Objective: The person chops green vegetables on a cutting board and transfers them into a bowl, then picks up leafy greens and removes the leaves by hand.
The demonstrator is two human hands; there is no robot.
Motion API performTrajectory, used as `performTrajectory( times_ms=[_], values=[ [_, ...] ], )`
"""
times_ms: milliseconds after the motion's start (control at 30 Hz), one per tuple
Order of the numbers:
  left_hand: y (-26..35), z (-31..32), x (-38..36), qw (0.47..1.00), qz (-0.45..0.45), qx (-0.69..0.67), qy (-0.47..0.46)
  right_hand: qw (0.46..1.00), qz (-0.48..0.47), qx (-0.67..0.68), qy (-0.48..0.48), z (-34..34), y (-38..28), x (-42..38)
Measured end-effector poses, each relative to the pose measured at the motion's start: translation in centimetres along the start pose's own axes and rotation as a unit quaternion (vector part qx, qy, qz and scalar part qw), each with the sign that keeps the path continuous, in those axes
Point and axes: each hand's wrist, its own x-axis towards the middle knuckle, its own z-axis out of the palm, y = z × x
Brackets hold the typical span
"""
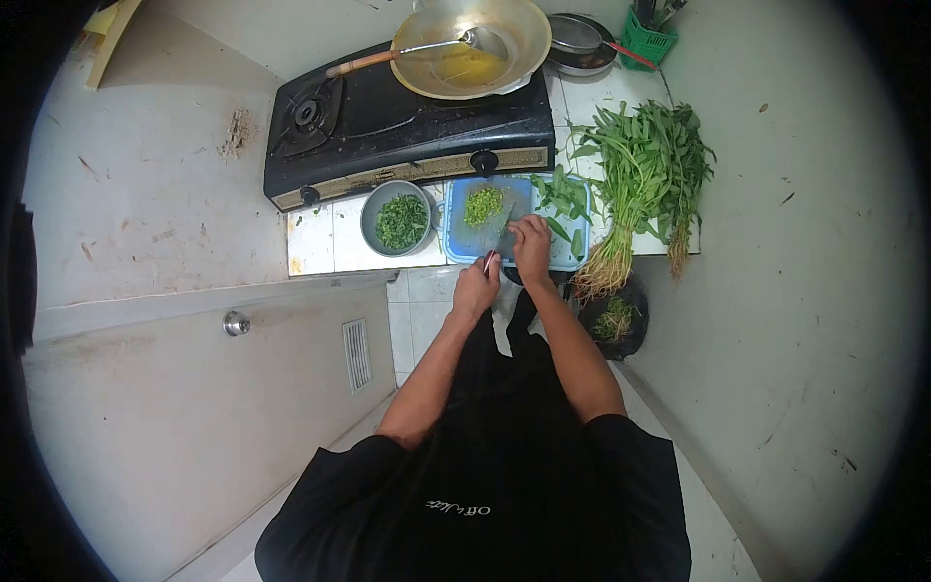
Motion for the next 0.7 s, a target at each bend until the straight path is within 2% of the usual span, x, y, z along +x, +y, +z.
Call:
performTrajectory(
  times_ms=[367,600,700],
  values=[
    [1.1,0.7,2.1,1.0,0.013,0.021,0.008,1.0,0.0,0.008,-0.001,-0.1,0.1,-0.1],
    [-1.0,0.4,-2.3,0.998,-0.026,0.049,0.006,1.0,0.012,0.021,0.004,0.0,0.2,0.0],
    [-1.3,0.5,-0.4,0.999,0.004,0.028,0.021,0.999,0.019,0.033,0.001,-0.1,0.3,-0.5]
  ],
)
